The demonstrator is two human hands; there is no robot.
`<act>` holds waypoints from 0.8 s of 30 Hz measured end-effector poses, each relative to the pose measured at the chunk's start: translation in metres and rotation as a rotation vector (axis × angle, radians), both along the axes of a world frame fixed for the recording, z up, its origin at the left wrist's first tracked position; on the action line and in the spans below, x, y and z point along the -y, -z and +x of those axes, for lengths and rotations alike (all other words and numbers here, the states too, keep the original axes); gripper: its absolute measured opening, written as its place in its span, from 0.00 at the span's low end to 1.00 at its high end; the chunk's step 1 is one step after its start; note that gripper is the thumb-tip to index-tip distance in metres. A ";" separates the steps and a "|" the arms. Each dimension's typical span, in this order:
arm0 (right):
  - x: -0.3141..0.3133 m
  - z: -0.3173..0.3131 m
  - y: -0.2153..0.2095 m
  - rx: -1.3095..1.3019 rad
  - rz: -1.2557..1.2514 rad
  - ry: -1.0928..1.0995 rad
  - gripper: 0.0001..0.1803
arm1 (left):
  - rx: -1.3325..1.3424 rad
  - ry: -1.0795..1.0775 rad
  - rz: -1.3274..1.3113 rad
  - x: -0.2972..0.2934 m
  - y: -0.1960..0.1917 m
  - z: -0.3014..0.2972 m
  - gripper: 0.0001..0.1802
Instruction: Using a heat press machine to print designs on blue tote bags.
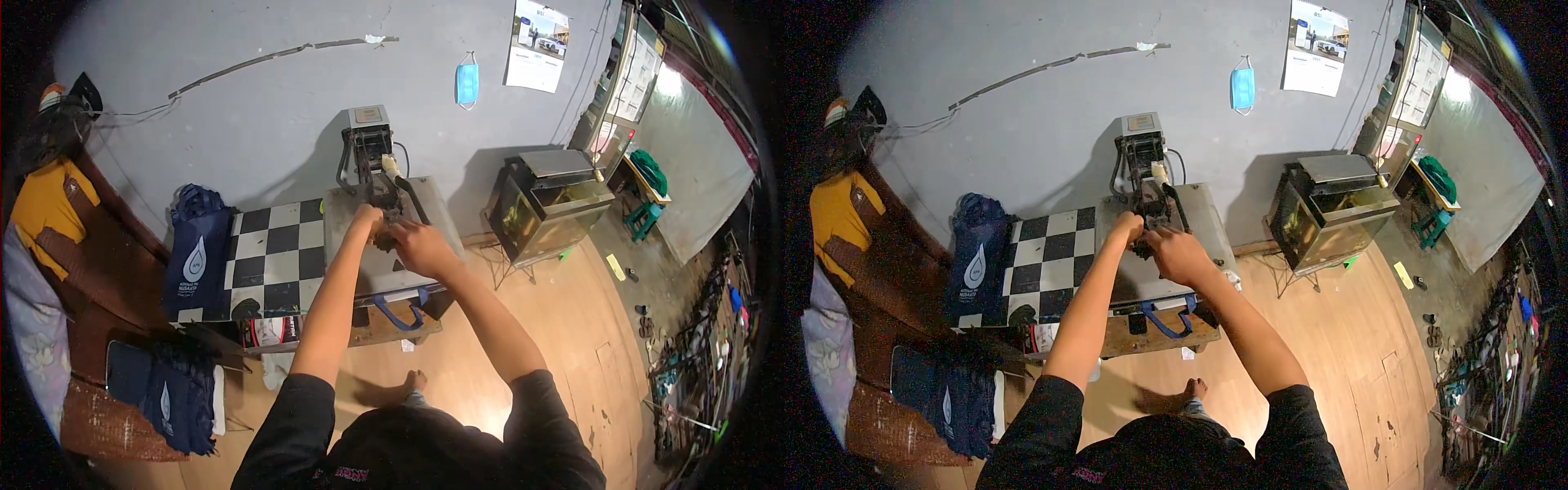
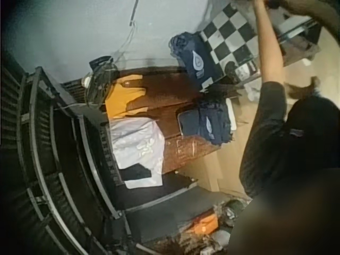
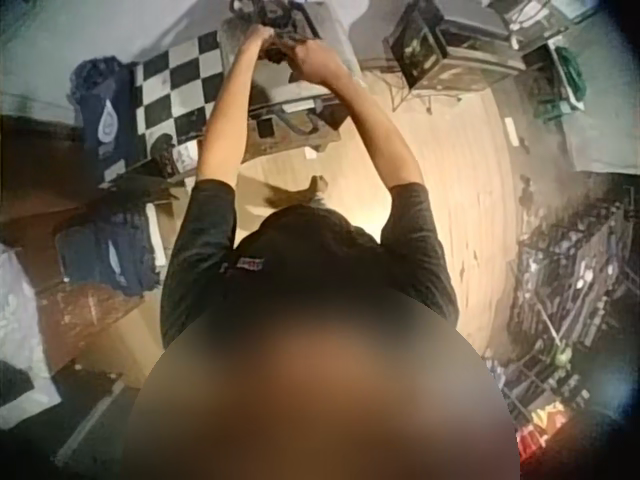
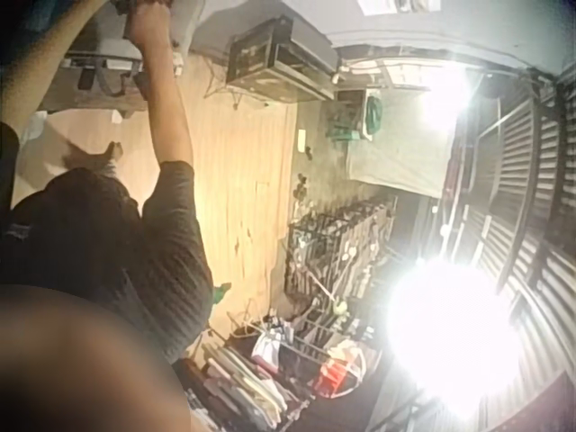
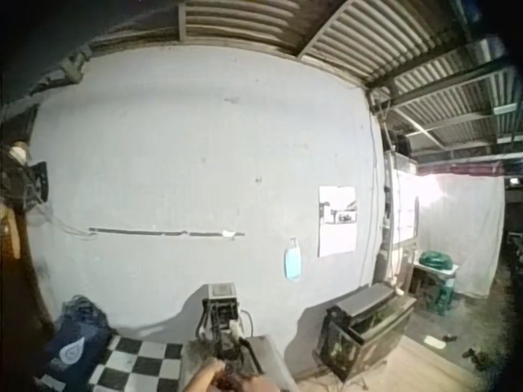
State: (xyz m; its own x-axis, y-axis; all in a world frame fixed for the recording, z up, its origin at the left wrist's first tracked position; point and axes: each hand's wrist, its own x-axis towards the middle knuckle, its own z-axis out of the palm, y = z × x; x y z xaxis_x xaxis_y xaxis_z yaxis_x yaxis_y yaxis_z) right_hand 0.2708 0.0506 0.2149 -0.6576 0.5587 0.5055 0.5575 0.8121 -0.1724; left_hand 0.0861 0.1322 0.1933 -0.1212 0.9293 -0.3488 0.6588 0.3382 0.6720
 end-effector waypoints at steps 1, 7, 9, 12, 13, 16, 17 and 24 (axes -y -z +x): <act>0.001 -0.003 -0.001 -0.030 -0.038 -0.002 0.20 | -0.143 0.174 0.038 -0.002 0.002 -0.002 0.22; -0.008 -0.036 0.000 0.014 -0.130 0.249 0.16 | -0.031 0.153 0.128 -0.004 0.018 -0.009 0.18; -0.014 -0.039 0.000 0.099 -0.189 0.274 0.17 | 0.276 -0.129 0.124 -0.001 0.020 -0.006 0.17; -0.021 -0.036 -0.007 0.162 -0.240 0.188 0.18 | 0.281 -0.132 0.103 0.002 0.016 -0.005 0.18; -0.021 -0.032 -0.009 0.193 -0.269 0.160 0.19 | 0.260 -0.133 0.074 0.002 0.014 -0.005 0.18; -0.020 -0.022 -0.019 0.236 -0.286 0.002 0.17 | 0.306 -0.133 0.114 0.005 0.011 -0.004 0.18; -0.019 -0.022 -0.021 0.267 -0.294 0.031 0.16 | 0.355 -0.153 0.108 0.006 0.012 -0.004 0.18; -0.016 -0.039 -0.010 0.437 -0.233 0.248 0.11 | 0.318 -0.161 0.181 0.006 0.026 -0.001 0.25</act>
State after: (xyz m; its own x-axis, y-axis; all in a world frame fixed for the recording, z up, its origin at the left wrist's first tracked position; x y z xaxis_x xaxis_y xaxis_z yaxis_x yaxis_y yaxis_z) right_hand 0.2314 0.0663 0.2250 -0.6128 0.7880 0.0591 0.7872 0.6153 -0.0414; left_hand 0.0853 0.1261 0.1673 -0.1831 0.9571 -0.2246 0.3567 0.2775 0.8921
